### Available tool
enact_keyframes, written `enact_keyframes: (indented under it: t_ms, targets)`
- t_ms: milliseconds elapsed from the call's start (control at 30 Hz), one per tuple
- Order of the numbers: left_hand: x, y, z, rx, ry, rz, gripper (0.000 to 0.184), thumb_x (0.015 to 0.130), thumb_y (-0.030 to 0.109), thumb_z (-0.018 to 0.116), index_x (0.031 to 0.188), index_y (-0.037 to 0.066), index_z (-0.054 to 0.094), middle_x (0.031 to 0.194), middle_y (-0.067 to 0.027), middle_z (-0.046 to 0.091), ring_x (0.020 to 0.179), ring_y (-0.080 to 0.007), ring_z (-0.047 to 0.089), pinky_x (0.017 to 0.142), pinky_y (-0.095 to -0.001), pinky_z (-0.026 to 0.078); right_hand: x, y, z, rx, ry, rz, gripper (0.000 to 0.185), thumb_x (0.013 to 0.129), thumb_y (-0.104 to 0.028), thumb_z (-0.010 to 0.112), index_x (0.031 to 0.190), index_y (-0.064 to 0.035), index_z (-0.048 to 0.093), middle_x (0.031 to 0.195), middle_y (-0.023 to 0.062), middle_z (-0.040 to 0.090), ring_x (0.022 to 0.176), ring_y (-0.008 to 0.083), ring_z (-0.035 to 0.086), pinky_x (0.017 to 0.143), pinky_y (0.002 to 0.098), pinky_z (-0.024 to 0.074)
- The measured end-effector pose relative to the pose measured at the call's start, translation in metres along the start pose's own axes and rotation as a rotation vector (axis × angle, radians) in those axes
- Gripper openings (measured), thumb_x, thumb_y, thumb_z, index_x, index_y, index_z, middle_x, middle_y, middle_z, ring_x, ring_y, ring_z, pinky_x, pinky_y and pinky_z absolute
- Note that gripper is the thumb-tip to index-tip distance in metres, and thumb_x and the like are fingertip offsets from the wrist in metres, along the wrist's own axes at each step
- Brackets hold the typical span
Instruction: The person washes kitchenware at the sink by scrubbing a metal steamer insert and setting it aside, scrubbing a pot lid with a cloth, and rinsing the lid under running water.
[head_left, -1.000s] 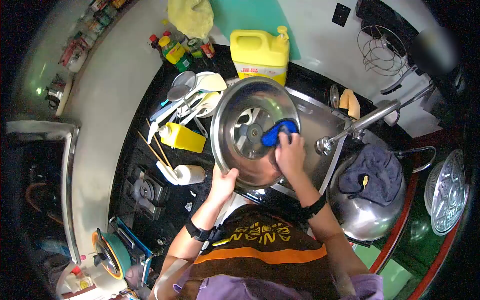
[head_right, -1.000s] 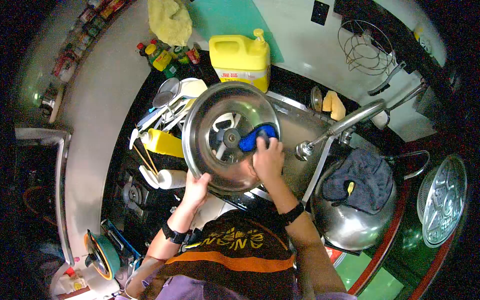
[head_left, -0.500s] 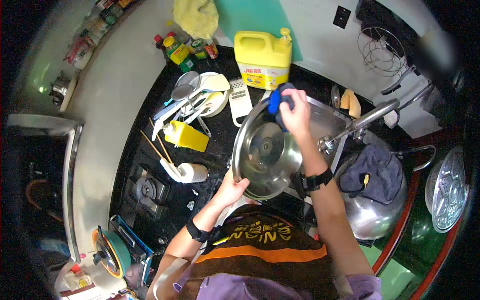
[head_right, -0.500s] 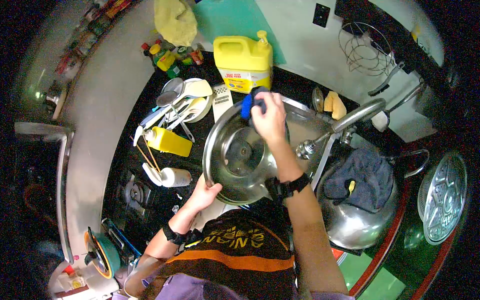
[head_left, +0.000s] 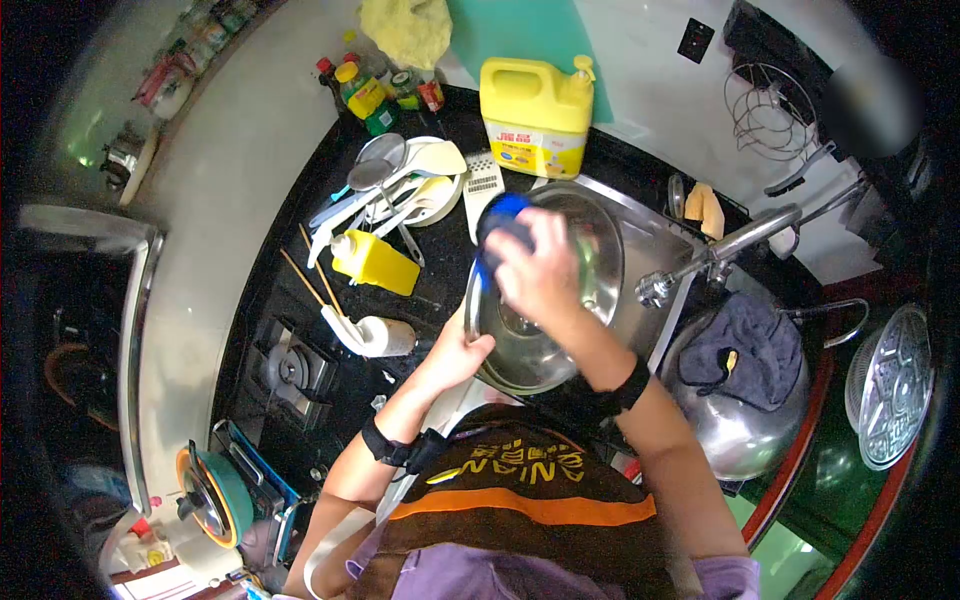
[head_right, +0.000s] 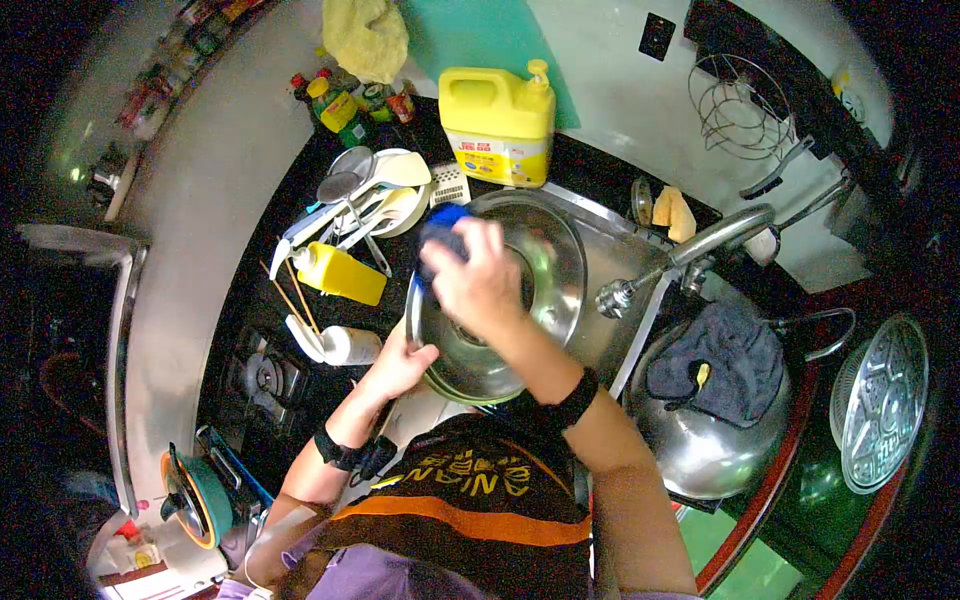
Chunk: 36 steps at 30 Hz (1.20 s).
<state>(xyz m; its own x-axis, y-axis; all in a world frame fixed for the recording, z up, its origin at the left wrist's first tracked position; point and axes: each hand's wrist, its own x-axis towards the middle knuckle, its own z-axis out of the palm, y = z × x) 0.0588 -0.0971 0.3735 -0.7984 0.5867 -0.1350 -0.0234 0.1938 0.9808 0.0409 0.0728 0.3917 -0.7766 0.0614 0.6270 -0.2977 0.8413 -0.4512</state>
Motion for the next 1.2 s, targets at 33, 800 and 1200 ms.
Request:
enact_keyframes:
  t_ms: [33, 800, 1200]
  targets:
    - [-0.002, -0.003, -0.001, -0.012, -0.028, 0.016, 0.062, 0.071, -0.009, 0.042, 0.132, 0.0, 0.032, 0.124, -0.0116, 0.046, 0.119, -0.0196, 0.041, 0.101, -0.0296, 0.031, 0.011, 0.008, -0.007, -0.064, 0.001, 0.082, 0.031, 0.064, -0.014, 0.062, 0.095, -0.0205, 0.063, 0.105, 0.0127, 0.048, 0.098, 0.032, 0.048, 0.069, 0.0422, 0.0496]
    - [0.033, -0.012, -0.037, 0.46, 0.121, 0.131, 0.031, 0.076, -0.001, 0.053, 0.106, 0.0, 0.057, 0.083, -0.0123, 0.064, 0.076, -0.0158, 0.06, 0.073, -0.0293, 0.047, 0.027, 0.035, -0.004, 0.082, -0.142, -0.745, 0.03, 0.072, -0.015, 0.054, 0.098, -0.0298, 0.056, 0.091, 0.0075, 0.054, 0.082, 0.0231, 0.055, 0.07, 0.0363, 0.0445]
    - [0.002, 0.002, -0.05, 0.289, 0.255, 0.011, 0.032, 0.08, 0.0, 0.055, 0.112, -0.001, 0.054, 0.092, -0.0072, 0.064, 0.084, -0.0104, 0.055, 0.078, -0.0268, 0.044, -0.033, 0.118, 0.02, 0.123, -0.007, 0.074, 0.049, 0.061, -0.011, 0.07, 0.107, -0.0175, 0.054, 0.105, 0.0145, 0.052, 0.092, 0.0369, 0.056, 0.076, 0.0432, 0.048]
